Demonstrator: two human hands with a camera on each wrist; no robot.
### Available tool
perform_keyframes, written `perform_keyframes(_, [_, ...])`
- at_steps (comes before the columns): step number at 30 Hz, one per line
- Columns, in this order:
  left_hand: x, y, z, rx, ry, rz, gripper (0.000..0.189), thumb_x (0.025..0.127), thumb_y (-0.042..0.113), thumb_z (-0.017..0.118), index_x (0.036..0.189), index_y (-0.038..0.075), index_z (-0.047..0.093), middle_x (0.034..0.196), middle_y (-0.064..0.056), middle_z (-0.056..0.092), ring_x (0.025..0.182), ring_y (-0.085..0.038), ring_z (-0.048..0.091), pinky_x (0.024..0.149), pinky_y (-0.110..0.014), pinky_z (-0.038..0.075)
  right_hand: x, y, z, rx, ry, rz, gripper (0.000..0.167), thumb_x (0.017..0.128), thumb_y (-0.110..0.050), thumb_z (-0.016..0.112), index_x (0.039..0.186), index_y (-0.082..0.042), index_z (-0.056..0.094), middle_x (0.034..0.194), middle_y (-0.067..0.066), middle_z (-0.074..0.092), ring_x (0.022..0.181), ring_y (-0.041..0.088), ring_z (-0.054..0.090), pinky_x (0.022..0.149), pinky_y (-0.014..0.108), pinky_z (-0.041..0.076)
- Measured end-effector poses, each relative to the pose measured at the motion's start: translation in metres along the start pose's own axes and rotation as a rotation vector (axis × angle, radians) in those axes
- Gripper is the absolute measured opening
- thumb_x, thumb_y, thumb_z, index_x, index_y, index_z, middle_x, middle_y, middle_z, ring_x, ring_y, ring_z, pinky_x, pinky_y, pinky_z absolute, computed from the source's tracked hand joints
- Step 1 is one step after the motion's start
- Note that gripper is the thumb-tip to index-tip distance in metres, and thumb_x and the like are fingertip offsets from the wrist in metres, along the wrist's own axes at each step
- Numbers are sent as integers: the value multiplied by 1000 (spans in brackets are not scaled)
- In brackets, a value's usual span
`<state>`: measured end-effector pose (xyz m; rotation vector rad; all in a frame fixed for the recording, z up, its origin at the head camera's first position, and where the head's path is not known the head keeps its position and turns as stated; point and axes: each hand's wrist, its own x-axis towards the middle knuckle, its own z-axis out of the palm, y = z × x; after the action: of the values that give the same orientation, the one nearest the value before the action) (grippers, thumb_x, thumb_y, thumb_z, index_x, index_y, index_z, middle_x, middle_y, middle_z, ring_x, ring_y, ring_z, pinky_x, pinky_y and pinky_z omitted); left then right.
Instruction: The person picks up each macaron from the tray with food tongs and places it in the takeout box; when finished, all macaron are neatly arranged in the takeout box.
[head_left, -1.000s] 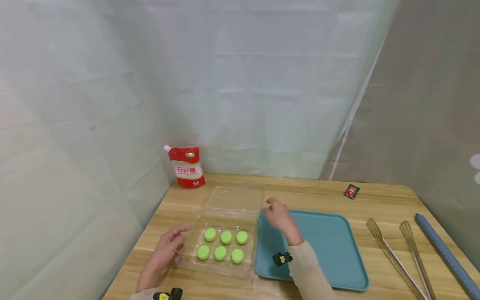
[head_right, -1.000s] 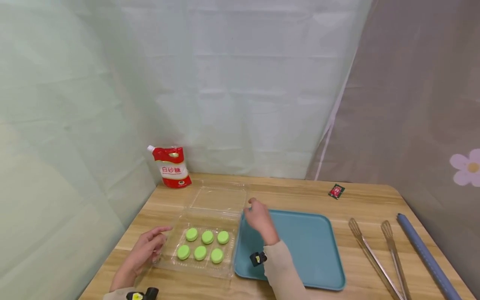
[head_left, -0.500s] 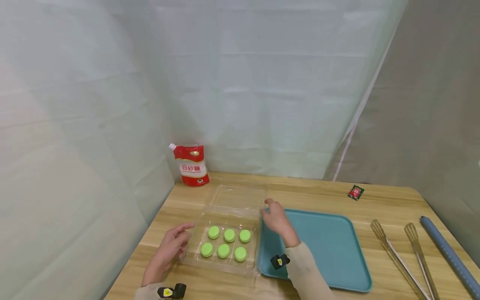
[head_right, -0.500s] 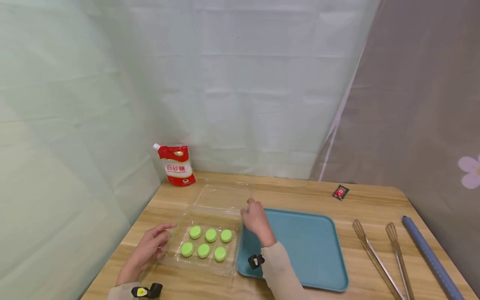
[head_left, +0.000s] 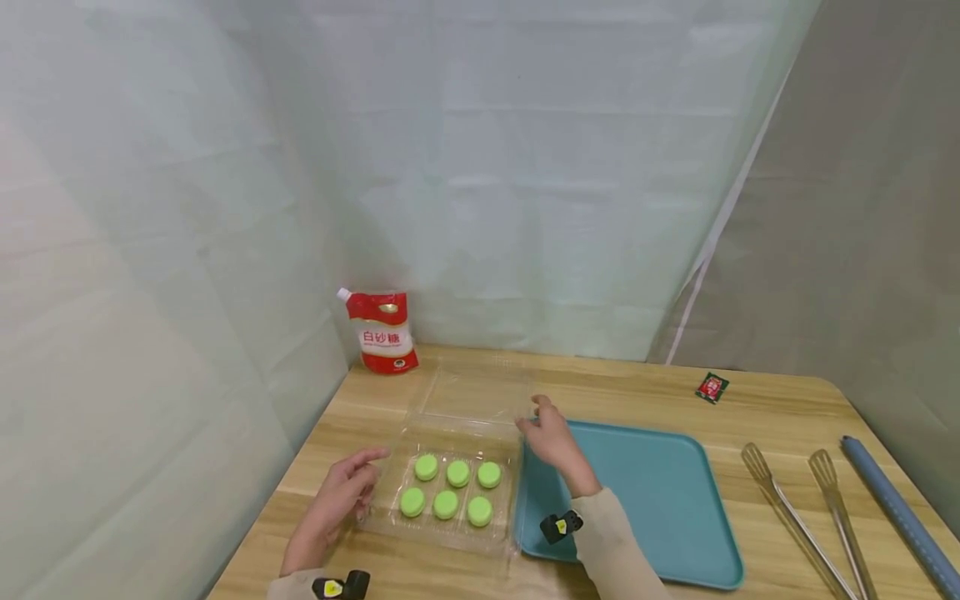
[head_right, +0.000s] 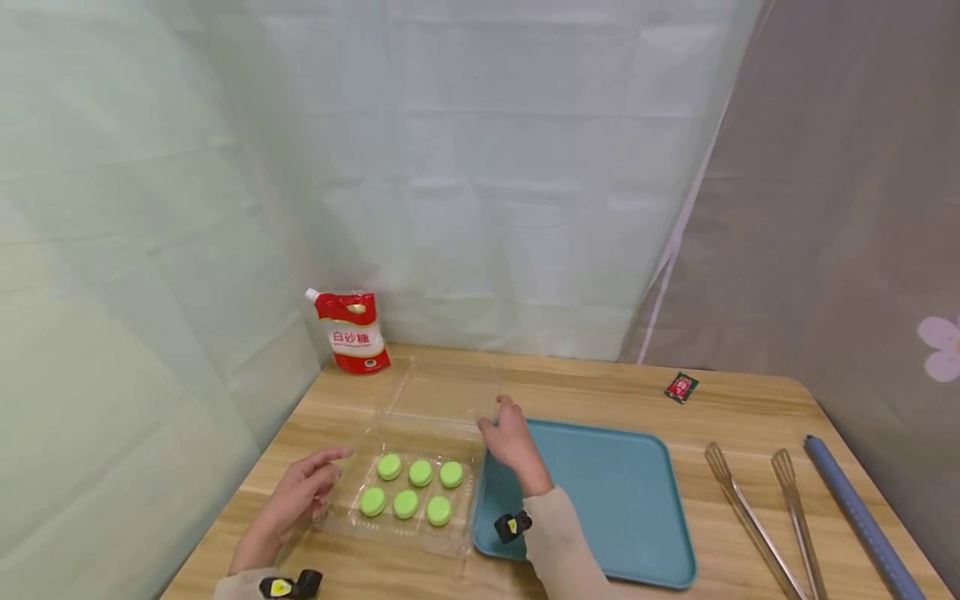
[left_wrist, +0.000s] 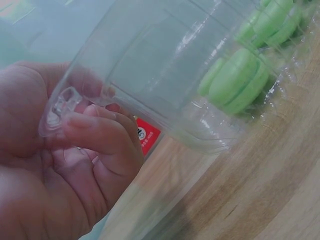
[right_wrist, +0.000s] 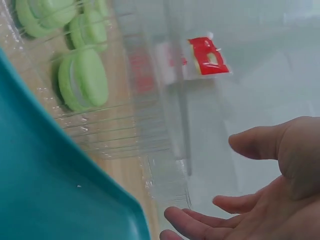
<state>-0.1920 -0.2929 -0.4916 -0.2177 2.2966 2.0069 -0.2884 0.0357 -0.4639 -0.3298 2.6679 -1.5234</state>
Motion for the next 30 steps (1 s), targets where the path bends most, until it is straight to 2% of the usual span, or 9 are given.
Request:
perform_keyframes(8, [-1, -1, 0, -21, 0, -2, 50, 93, -2, 47, 142, -6, 48, 65, -2, 42, 53, -10, 37, 44, -21, 33, -6, -9, -8, 62, 37, -37, 70, 101, -20, 59, 150, 13, 22, 126, 32, 53, 109, 42, 60, 78, 50, 54])
perform_keyframes(13, [0, -1, 0, -9, -1, -2, 50, 93, -1, 48, 143, -6, 48, 65, -2, 42, 52, -11, 37, 44, -21, 34, -9, -13, -17, 70, 39, -44, 71, 101, -21, 58, 152, 12, 19, 127, 28, 54, 114, 42, 59, 84, 52, 53])
perform_keyframes(21, [1, -3, 0, 9, 0, 3, 51, 94, 0, 48, 144, -6, 47, 65, -3, 43, 52, -11, 39, 45, -22, 35, -18, -26, -27, 85, 33, -80, 68, 103, -24, 58, 152, 7, 24, 135, 28, 51, 120, 43, 53, 91, 54, 50])
perform_keyframes(30, [0, -2, 1, -9, 6, 7, 49, 94, -1, 47, 143, -8, 48, 64, -3, 42, 51, -11, 37, 44, -21, 33, -30, -40, -37, 24, 35, -186, 50, 102, -20, 60, 145, 2, 45, 132, 22, 56, 115, 38, 58, 88, 51, 52])
